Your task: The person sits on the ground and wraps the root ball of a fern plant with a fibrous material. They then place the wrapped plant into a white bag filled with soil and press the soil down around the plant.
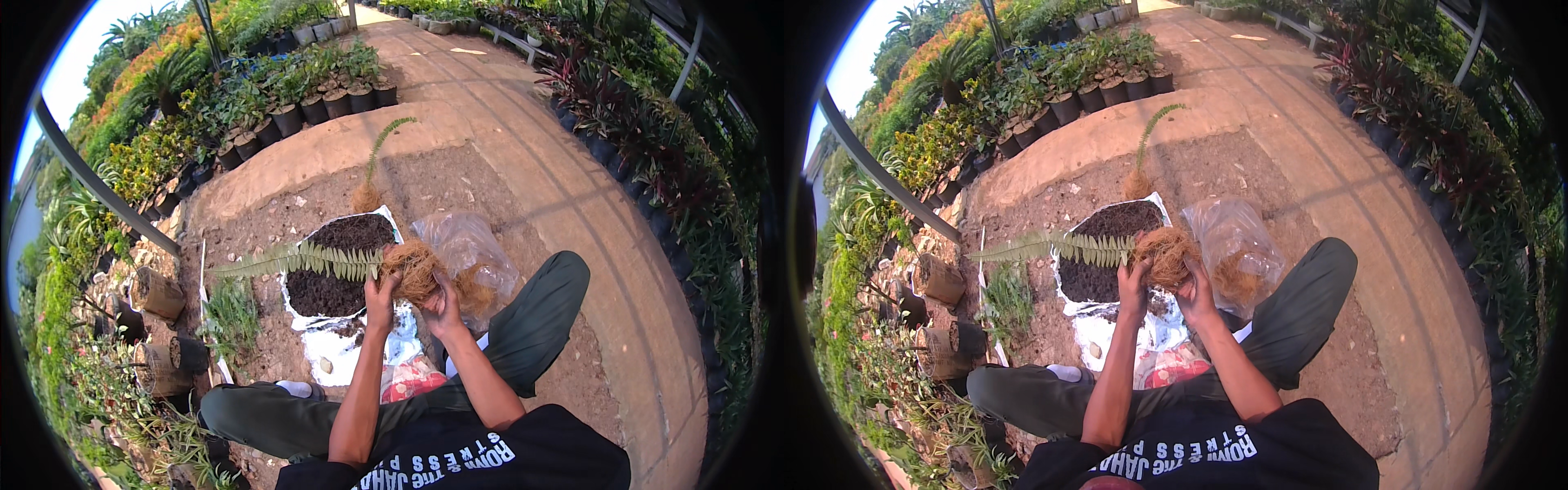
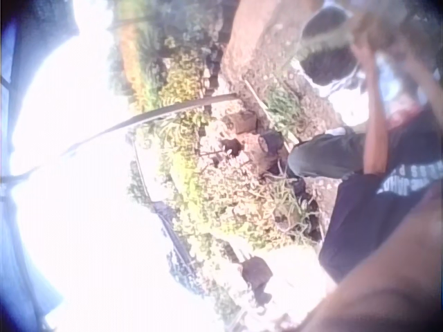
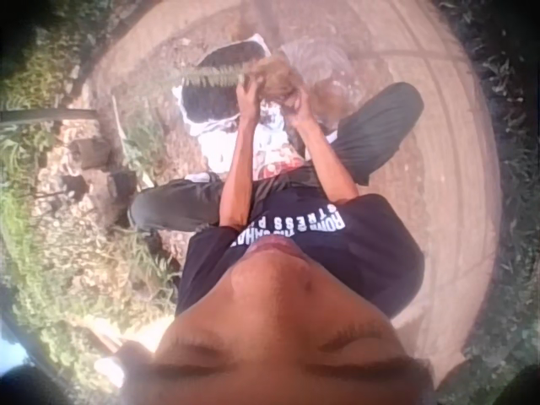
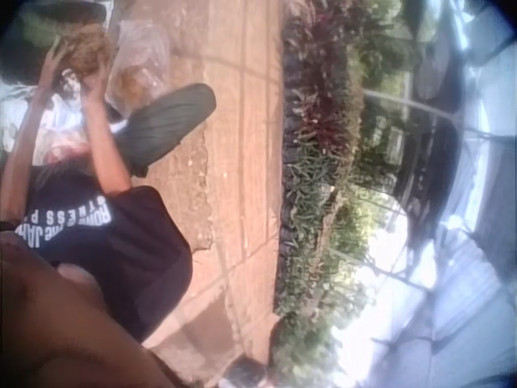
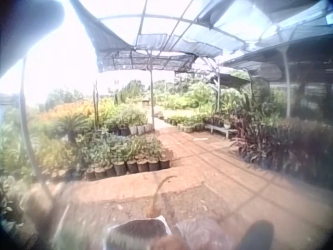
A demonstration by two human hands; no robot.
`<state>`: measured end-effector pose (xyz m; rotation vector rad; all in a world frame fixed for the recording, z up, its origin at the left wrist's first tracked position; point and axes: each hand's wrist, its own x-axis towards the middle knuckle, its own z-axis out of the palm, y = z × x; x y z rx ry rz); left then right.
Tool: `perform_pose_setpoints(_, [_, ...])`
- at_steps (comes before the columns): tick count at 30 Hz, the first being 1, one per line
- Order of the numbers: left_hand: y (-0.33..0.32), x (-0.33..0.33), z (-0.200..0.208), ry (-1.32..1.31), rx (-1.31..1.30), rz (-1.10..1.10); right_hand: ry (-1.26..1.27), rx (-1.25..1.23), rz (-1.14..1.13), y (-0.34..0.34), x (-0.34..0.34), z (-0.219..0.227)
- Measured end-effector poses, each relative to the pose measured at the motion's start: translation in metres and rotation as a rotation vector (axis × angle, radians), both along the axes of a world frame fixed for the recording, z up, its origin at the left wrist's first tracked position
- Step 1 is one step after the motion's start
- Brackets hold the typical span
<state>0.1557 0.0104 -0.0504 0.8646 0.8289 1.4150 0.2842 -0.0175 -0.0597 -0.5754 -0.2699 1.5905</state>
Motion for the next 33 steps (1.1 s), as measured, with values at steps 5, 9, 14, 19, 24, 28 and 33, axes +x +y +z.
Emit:
perform_pose_setpoints(5, [-0.002,0.0,0.005,0.019,-0.009,-0.065,-0.036,-0.033,0.031,-0.003,0.005,0.006])
perform_pose_setpoints(9, [-0.003,0.005,0.005,0.059,-0.092,-0.173,0.003,-0.069,0.057,-0.006,0.003,0.01])
perform_pose_setpoints(14, [-0.002,0.002,-0.001,0.003,-0.188,-0.209,-0.099,-0.038,0.088,-0.008,0.002,0.017])
perform_pose_setpoints(19, [-0.002,-0.005,0.003,0.062,-0.218,-0.224,-0.111,-0.076,0.155,-0.01,0.01,0.013])
perform_pose_setpoints(24, [-0.003,-0.012,0.005,0.106,-0.168,-0.249,-0.164,-0.004,0.195,-0.009,0.012,0.006])
perform_pose_setpoints(28, [0.0,-0.017,0.006,0.191,-0.071,-0.307,-0.023,0.035,0.275,-0.009,0.019,0.001])
perform_pose_setpoints(33, [-0.001,-0.022,-0.008,0.129,-0.094,-0.305,0.287,-0.077,0.287,-0.007,0.024,-0.002])
